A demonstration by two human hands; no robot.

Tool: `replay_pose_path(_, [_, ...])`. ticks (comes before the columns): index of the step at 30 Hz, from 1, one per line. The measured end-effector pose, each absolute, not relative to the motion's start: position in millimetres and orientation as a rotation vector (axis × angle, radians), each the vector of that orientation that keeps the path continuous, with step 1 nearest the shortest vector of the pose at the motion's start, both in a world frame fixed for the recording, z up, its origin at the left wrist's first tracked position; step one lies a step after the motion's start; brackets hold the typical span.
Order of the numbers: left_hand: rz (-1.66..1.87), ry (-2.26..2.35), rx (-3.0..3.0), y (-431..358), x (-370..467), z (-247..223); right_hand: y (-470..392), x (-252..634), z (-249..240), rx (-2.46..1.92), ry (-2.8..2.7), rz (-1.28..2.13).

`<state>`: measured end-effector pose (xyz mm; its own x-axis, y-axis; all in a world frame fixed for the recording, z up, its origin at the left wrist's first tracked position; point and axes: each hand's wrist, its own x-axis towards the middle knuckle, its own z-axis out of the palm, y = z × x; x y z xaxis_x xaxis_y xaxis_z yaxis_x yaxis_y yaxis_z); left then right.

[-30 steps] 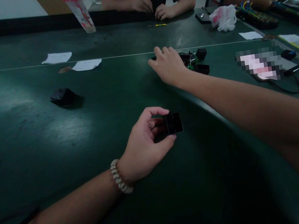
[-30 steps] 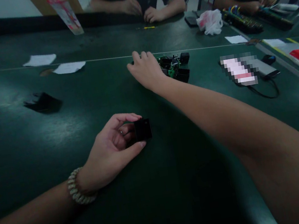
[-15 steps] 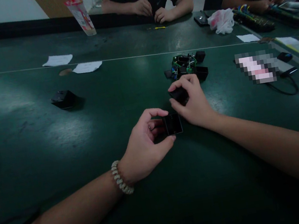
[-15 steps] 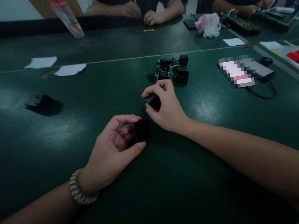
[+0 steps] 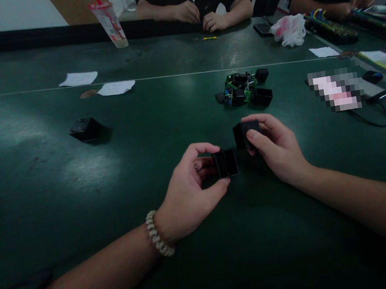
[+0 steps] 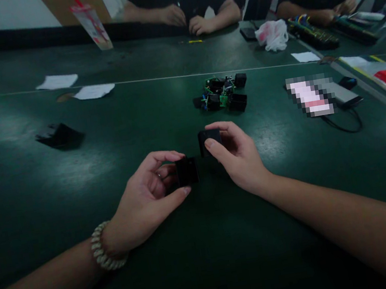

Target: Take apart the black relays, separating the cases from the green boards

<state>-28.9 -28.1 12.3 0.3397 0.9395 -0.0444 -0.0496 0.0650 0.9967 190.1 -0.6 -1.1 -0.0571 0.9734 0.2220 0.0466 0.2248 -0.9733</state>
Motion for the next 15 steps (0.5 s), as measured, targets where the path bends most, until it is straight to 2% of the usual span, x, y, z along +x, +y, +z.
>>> replay_pose_path(4, [0.945,0.927,1.273,-29,-29,11,3,191,-3,-1.011,-1.384,1.061])
replay_pose_path(15, [0.971,0.925,1.278,-29,-28,10,-8,186,4,-0.961,-1.617,0.817])
